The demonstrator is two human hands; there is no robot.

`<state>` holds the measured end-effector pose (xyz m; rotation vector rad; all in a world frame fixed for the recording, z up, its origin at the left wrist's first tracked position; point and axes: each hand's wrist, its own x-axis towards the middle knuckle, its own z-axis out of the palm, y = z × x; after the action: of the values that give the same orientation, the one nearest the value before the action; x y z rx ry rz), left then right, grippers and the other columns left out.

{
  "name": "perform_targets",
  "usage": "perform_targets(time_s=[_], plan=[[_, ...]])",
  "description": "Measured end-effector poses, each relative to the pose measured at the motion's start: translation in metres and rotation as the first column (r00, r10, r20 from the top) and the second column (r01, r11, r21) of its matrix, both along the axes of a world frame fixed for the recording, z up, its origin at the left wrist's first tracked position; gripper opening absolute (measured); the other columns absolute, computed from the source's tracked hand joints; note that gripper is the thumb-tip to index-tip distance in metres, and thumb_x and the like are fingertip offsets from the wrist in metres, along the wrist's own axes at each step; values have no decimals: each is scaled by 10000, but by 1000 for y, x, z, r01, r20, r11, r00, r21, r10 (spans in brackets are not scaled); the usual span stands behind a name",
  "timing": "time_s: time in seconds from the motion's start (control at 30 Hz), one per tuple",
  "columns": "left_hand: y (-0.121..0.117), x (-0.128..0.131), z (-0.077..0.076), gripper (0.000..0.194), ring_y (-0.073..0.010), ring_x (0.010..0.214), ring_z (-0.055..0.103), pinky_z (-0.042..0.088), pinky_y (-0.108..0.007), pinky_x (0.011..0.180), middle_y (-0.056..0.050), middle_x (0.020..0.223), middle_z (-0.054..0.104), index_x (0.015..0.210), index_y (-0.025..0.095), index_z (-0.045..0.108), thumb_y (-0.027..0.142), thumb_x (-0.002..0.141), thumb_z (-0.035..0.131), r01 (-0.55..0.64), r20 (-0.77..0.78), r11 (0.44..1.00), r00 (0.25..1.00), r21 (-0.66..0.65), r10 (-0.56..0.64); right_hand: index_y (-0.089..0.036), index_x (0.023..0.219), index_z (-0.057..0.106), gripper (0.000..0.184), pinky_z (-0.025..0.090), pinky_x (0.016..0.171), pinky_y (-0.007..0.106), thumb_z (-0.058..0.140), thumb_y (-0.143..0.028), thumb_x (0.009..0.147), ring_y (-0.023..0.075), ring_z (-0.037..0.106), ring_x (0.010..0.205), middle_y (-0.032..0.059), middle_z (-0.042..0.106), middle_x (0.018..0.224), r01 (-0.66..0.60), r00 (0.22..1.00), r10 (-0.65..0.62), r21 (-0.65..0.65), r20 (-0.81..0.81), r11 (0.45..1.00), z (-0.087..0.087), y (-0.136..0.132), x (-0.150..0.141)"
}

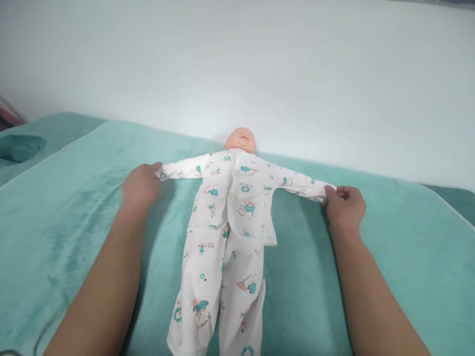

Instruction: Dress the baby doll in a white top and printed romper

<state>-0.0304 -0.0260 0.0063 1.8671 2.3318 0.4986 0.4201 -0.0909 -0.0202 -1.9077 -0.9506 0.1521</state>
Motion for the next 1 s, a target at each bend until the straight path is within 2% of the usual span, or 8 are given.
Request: perform_targets(time_s=[0.17, 0.4, 0.5, 0.57, 0.63, 0.73, 0.87, 1.0], plan=[[3, -8, -1, 474, -360, 1079, 607, 493, -477, 841, -143, 1208, 655, 1262, 228, 644, 186, 825, 466, -62, 95, 997, 994, 52, 57, -253, 800, 556, 187, 432, 673, 376, 684, -347, 702, 203, 559, 629, 22, 581, 736, 101, 994, -105, -84, -43, 991, 11, -2, -14], [1, -9, 4, 413, -354, 1081, 607, 491, -481, 850, -124, 1179, 653, 1156, 240, 693, 170, 828, 452, -82, 127, 986, 990, 145, 64, -244, 841, 574, 218, 462, 669, 383, 696, -314, 675, 211, 575, 630, 27, 594, 700, 148, 979, -140, 41, -149, 988, 10, -1, -17], [-1, -4, 6, 360, -341, 1011, 626, 492, -436, 773, -120, 1084, 662, 1049, 239, 709, 147, 796, 468, -39, 62, 997, 998, 74, 34, -237, 856, 586, 217, 479, 739, 414, 683, -317, 679, 231, 588, 714, 75, 634, 851, 146, 987, -144, 18, -72, 989, 4, -2, -15], [-2, 0, 5, 332, -341, 1009, 624, 488, -429, 770, -126, 1076, 650, 1019, 238, 698, 140, 777, 493, 11, 27, 1000, 1000, 9, -11, -226, 883, 595, 227, 467, 863, 450, 674, -318, 691, 275, 600, 879, 131, 627, 1019, 123, 989, -124, 14, 79, 992, 1, -3, -16], [-3, 4, 4, 350, -340, 1058, 604, 486, -442, 807, -134, 1148, 627, 1048, 243, 678, 126, 774, 494, 65, 0, 998, 998, -15, -65, -218, 934, 602, 242, 398, 1010, 469, 661, -302, 715, 325, 552, 1112, 179, 591, 1158, 45, 966, -55, 46, 251, 998, -1, -3, -20], [-1, 10, 1, 452, -329, 1191, 540, 471, -469, 911, -124, 1310, 579, 1184, 249, 629, 100, 801, 438, 121, -1, 989, 993, 84, -122, -234, 1020, 608, 257, 289, 1124, 473, 627, -268, 767, 325, 410, 1340, 189, 545, 1310, -112, 924, 81, 62, 374, 992, -2, -4, -30], [2, 20, -1, 539, -263, 1290, 495, 423, -423, 1059, -94, 1360, 581, 1274, 200, 594, 51, 804, 377, 215, 74, 933, 967, 287, -245, -236, 1161, 613, 328, 301, 1136, 474, 593, -292, 839, 290, 418, 1366, 160, 514, 1413, -282, 902, 241, 68, 358, 957, -1, -8, -51], [0, 40, -1, 484, -223, 1281, 515, 423, -387, 1086, -80, 1352, 595, 1279, 175, 594, 110, 870, 344, 320, 134, 858, 906, 402, -401, -265, 1270, 597, 378, 388, 1093, 467, 539, -355, 908, 241, 528, 1276, 72, 587, 1359, -469, 866, 416, 162, 279, 868, 12, -12, -97]])
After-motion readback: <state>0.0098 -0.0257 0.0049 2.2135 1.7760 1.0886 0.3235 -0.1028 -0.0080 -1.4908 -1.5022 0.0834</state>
